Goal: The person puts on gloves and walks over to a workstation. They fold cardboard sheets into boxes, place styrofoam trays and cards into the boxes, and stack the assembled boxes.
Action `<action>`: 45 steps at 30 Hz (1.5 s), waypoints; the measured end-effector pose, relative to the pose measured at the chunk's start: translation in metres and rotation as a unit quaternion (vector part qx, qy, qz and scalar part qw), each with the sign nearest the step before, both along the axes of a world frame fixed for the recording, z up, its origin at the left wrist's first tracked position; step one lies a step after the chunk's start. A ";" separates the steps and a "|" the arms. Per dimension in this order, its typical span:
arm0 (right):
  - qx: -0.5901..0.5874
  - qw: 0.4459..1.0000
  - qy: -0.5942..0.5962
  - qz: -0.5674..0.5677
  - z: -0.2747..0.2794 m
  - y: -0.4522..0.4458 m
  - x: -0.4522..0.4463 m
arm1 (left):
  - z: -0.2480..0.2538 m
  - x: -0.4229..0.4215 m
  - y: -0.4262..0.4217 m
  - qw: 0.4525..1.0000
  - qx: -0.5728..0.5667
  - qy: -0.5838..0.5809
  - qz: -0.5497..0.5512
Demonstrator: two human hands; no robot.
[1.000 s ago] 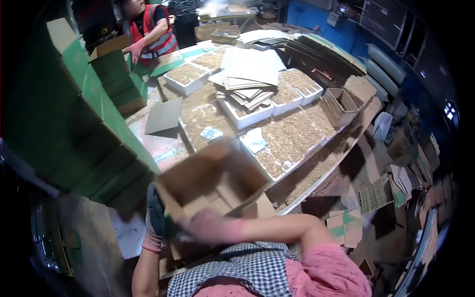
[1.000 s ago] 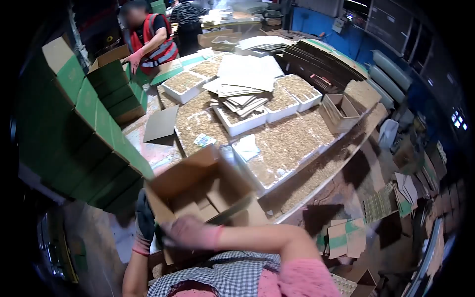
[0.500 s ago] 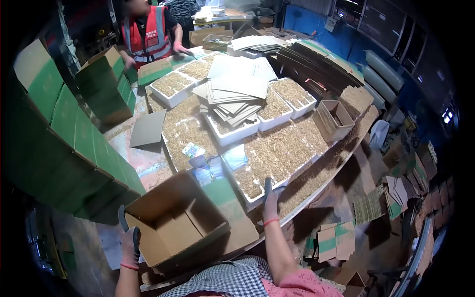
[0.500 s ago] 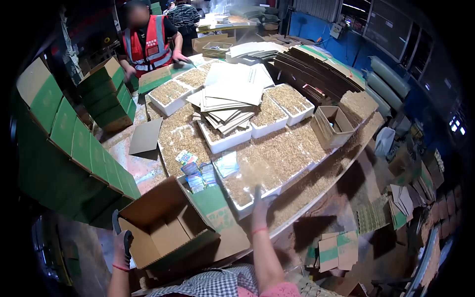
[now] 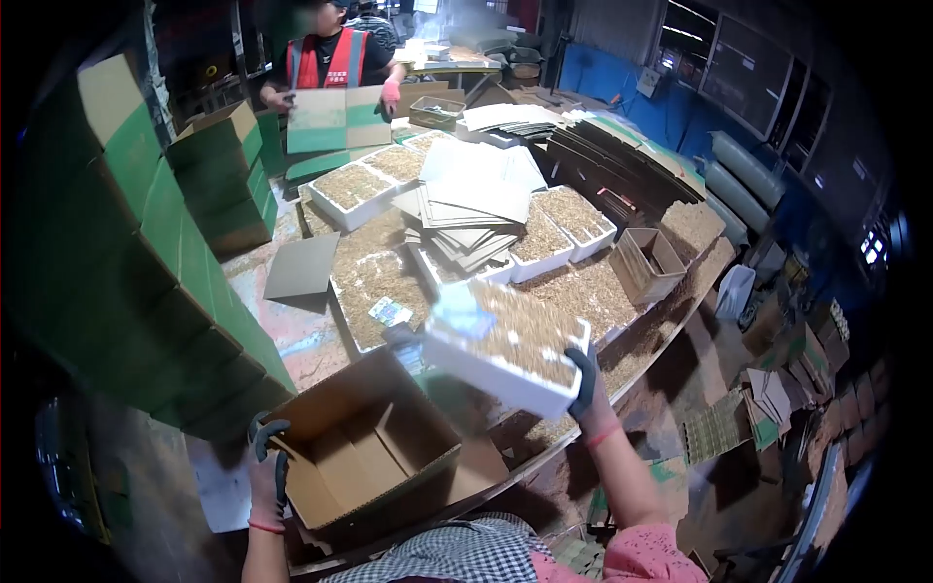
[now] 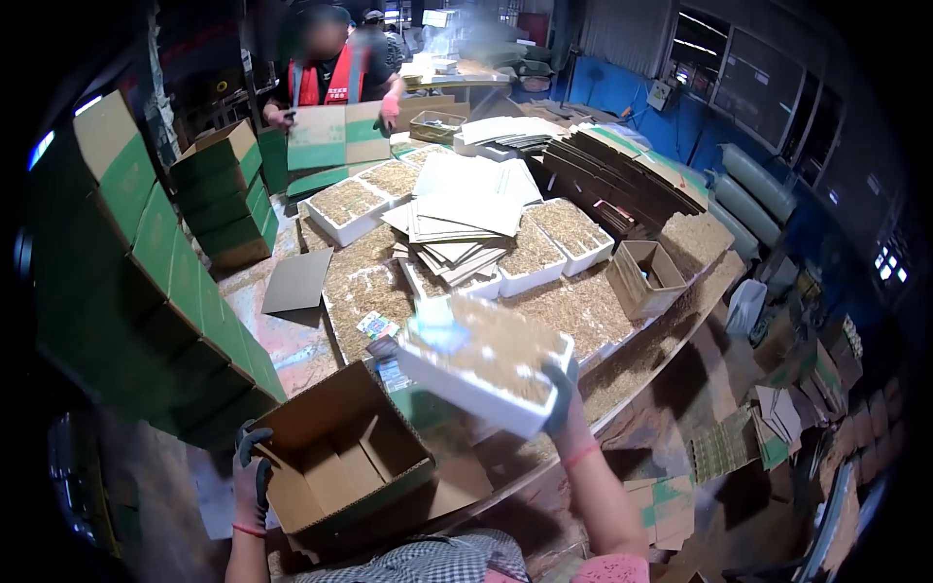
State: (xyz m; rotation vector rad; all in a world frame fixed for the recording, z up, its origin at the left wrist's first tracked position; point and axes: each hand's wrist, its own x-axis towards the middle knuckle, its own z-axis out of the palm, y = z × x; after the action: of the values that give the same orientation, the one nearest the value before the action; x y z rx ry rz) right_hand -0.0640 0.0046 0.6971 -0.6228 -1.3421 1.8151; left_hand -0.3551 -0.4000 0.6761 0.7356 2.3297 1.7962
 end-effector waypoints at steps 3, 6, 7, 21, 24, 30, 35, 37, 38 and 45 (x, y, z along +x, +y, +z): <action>0.265 0.954 -0.141 0.021 0.004 0.036 -0.026 | 0.009 -0.005 -0.007 0.997 -0.052 -0.060 -0.020; 0.014 0.992 -0.045 0.115 0.049 0.026 -0.021 | 0.006 -0.018 0.000 0.998 -0.041 -0.008 -0.037; -0.050 0.992 -0.019 0.112 0.052 0.021 -0.007 | 0.017 -0.010 0.005 0.998 -0.030 -0.056 -0.023; 0.191 0.877 -0.212 0.386 0.130 -0.080 -0.064 | 0.104 0.022 0.089 0.981 0.000 0.071 -0.180; 0.069 0.813 -0.337 0.470 0.053 -0.075 -0.116 | 0.063 -0.002 0.054 0.991 0.033 0.005 -0.132; 0.531 0.438 -0.481 0.542 -0.021 -0.106 -0.211 | 0.057 -0.001 0.029 0.993 0.012 -0.056 -0.105; 0.784 0.316 -0.331 0.418 -0.015 -0.124 -0.235 | 0.002 -0.033 0.005 0.998 0.014 -0.062 -0.021; 0.746 0.544 -0.304 0.234 0.026 -0.067 -0.232 | 0.020 -0.033 0.005 0.999 -0.016 -0.027 0.018; 0.780 0.606 -0.145 0.068 0.037 -0.009 -0.236 | 0.046 -0.018 0.014 0.997 -0.008 -0.064 0.049; 0.566 0.601 -0.552 -0.118 0.011 0.264 -0.270 | 0.111 -0.015 0.110 0.997 -0.044 0.045 0.034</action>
State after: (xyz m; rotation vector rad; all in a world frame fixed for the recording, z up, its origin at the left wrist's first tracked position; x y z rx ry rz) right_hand -0.3340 0.2687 0.7085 -1.0910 -2.5830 -0.1447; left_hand -0.3704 -0.2901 0.7871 0.7465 2.5035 1.7065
